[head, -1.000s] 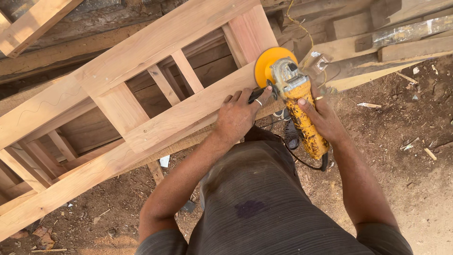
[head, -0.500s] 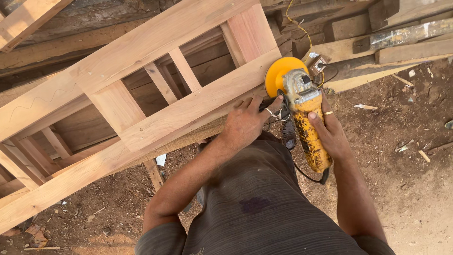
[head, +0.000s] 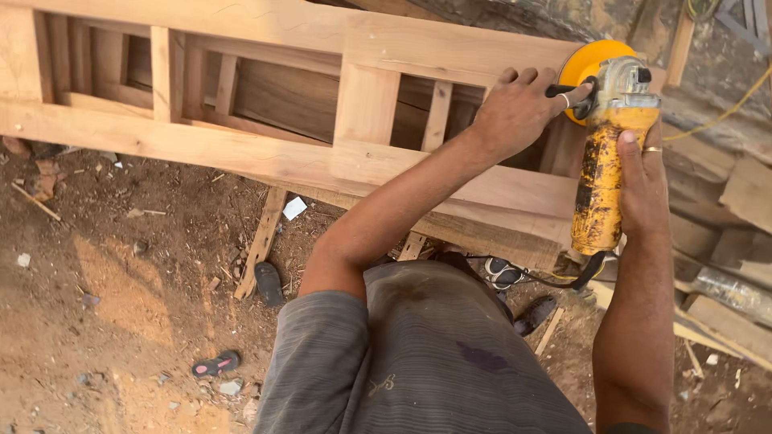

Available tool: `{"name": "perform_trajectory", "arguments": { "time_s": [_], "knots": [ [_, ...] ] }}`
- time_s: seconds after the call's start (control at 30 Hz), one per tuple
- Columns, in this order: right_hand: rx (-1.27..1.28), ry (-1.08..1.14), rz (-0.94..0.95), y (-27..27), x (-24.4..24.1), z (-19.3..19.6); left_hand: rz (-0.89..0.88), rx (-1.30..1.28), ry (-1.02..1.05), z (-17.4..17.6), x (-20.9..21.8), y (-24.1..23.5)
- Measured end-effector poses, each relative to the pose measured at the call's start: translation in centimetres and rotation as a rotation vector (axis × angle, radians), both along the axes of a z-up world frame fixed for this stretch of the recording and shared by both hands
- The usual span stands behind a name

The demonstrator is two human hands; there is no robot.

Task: The person uses an angle grinder with a sanding disc to smooth the edges and surfaces of a wooden frame. They move the tool along the frame's edges and corners, then flip the frame to work on the other side.

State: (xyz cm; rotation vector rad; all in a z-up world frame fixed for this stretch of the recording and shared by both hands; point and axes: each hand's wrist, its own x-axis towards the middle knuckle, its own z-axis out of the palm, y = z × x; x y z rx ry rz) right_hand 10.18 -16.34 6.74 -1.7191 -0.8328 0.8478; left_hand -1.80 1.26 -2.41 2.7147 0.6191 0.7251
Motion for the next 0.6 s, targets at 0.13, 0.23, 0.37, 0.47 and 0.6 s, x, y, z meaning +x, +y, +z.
{"name": "perform_trajectory", "arguments": {
  "time_s": [0.13,0.23,0.37,0.47,0.6],
  "knots": [
    [-0.082,-0.068,0.147,5.1,-2.6,-0.3,0.09,-0.032,-0.004,-0.4,-6.3,3.2],
    [-0.155,-0.112,0.226,8.8,-5.4,-0.5,0.161,-0.104,0.032,-0.4,-12.0,5.2],
    [-0.371,-0.208,0.248,13.7,-8.9,-0.5,0.244,-0.132,0.038,0.4,-17.7,7.3],
    [-0.302,-0.215,0.359,16.1,-10.7,-1.0,0.306,-0.184,0.045,0.5,-21.0,8.3],
    [-0.24,-0.251,0.483,19.1,-11.7,-2.8,0.385,-0.141,-0.008,-0.1,-24.0,9.5]
  ]
}}
